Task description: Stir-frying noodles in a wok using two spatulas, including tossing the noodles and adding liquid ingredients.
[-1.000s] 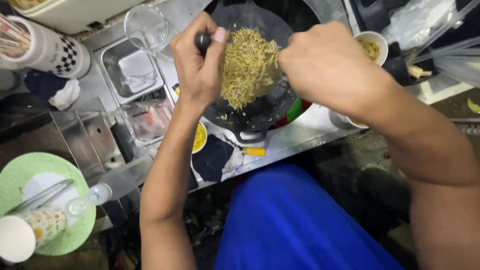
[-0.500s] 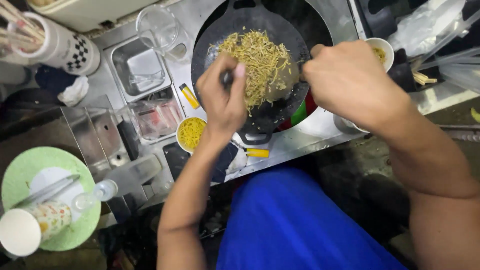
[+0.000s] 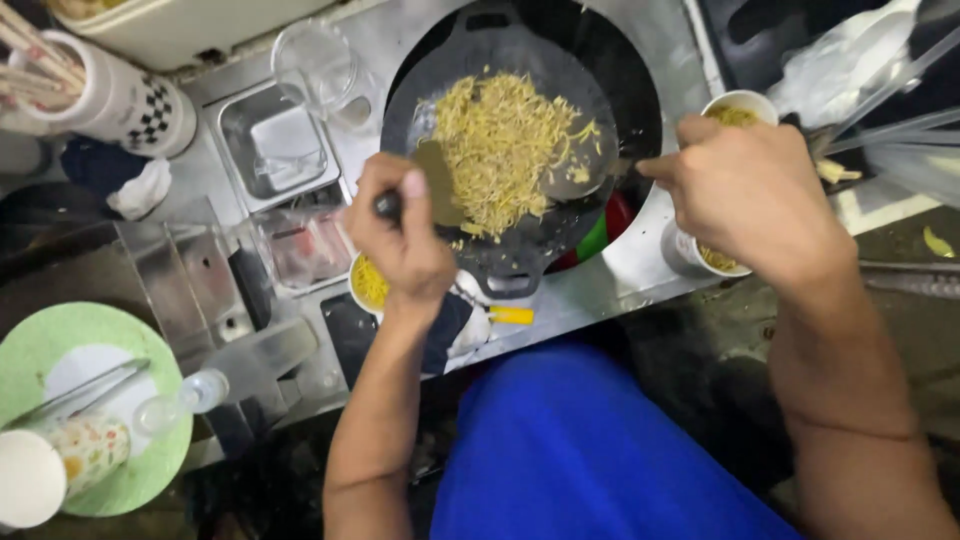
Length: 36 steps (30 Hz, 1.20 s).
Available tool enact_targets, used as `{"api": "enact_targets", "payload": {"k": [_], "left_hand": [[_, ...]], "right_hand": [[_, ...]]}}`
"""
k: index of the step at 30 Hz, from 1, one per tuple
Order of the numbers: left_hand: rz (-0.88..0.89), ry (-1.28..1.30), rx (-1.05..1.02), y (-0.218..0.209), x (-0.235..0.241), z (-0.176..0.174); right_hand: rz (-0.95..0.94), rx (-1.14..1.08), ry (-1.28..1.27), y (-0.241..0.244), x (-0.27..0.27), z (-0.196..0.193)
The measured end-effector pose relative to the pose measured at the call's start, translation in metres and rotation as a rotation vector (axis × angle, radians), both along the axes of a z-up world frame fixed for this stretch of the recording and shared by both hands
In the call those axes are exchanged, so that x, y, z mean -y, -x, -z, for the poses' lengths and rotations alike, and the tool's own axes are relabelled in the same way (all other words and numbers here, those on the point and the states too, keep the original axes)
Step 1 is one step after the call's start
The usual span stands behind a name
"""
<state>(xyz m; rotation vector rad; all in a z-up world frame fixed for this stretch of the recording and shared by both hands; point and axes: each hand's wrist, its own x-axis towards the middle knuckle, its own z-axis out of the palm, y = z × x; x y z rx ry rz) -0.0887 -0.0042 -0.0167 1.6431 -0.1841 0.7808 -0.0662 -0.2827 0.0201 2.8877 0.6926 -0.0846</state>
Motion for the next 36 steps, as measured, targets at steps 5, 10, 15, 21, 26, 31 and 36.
{"api": "enact_targets", "payload": {"k": [5,10,15,21,26,31,36], "left_hand": [[-0.05,-0.128,-0.058,-0.012,-0.007,-0.01],[-0.025,-0.012,0.066,-0.008,0.0,-0.014],[0.124,0.086,0.142,-0.002,0.024,-0.039],[0.154,0.038,0.084,-0.013,0.036,-0.04],[0.013,-0.011,0.131,-0.041,0.007,0.001],[-0.075,-0.003,0.213,-0.014,-0.016,-0.02],[-0.104,0.027,0.224,0.005,-0.037,0.0]], "right_hand": [[-0.087,0.001,0.02,-0.01,0.004,0.012],[-0.174,0.067,0.036,-0.019,-0.02,-0.01],[-0.199,-0.024,0.061,-0.032,-0.048,-0.029],[-0.448,0.11,0.06,-0.037,-0.063,-0.049],[-0.273,0.158,0.088,-0.021,-0.042,-0.072],[-0.191,-0.001,0.08,-0.022,-0.057,0.002],[-0.194,0.04,-0.102,-0.004,-0.068,0.076]]}}
